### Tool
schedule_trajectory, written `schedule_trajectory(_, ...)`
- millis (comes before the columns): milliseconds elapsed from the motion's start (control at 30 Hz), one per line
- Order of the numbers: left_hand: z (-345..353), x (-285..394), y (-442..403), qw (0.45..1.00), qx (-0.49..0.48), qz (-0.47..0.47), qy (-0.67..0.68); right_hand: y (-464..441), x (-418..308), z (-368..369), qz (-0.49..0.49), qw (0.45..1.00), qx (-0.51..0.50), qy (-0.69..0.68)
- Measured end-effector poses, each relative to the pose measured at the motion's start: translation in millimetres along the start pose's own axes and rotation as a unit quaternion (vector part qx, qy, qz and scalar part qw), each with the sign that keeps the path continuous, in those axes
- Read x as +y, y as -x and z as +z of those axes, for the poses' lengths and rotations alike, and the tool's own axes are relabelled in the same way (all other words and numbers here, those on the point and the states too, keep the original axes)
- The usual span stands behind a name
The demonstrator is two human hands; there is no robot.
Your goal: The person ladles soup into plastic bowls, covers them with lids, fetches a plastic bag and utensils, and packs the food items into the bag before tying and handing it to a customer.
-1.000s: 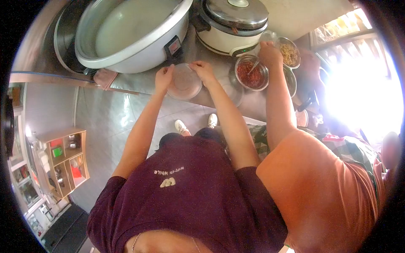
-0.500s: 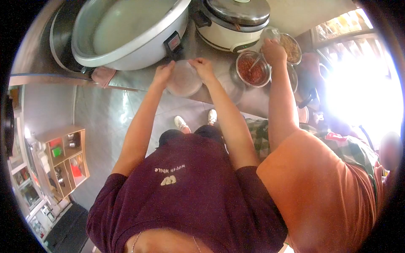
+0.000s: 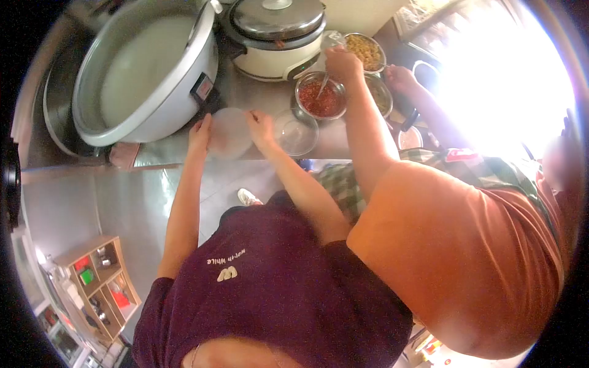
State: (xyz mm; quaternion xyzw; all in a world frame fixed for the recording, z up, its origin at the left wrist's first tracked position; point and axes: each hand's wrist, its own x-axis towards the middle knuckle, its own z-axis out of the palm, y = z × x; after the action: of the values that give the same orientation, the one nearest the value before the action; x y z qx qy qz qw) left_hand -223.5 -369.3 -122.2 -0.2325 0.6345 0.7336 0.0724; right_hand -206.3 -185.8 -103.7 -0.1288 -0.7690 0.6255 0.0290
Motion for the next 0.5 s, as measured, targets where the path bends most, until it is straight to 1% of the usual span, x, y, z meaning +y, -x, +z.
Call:
schedule_trajectory(67,-6,4,12,0.999,0.021,0.037,-0.025,3,-2,-4,-0.002,1.0,0.004,-0.023)
schedule_trajectory(167,-26,-14,24,0.995,-0.046,0.049,-0.079,9,8,-16,-0.028,0.999,-0.009,0.014)
schedule_trajectory(267,-22,2,67,0.996,-0.062,0.035,-0.054,29,3,-29,0.017,0.996,-0.091,0.02)
schedule_trajectory(367,-24,-8,75,0.995,-0.093,-0.009,-0.038,41,6,-30,0.121,0.977,-0.121,-0.124)
schedule_trajectory(467,-30,-28,73,0.993,-0.115,0.008,0.022,39,18,-29,0.125,0.97,-0.127,-0.163)
schedule_trajectory(500,-31,-30,73,0.993,-0.113,0.014,0.021,41,18,-28,0.128,0.968,-0.124,-0.178)
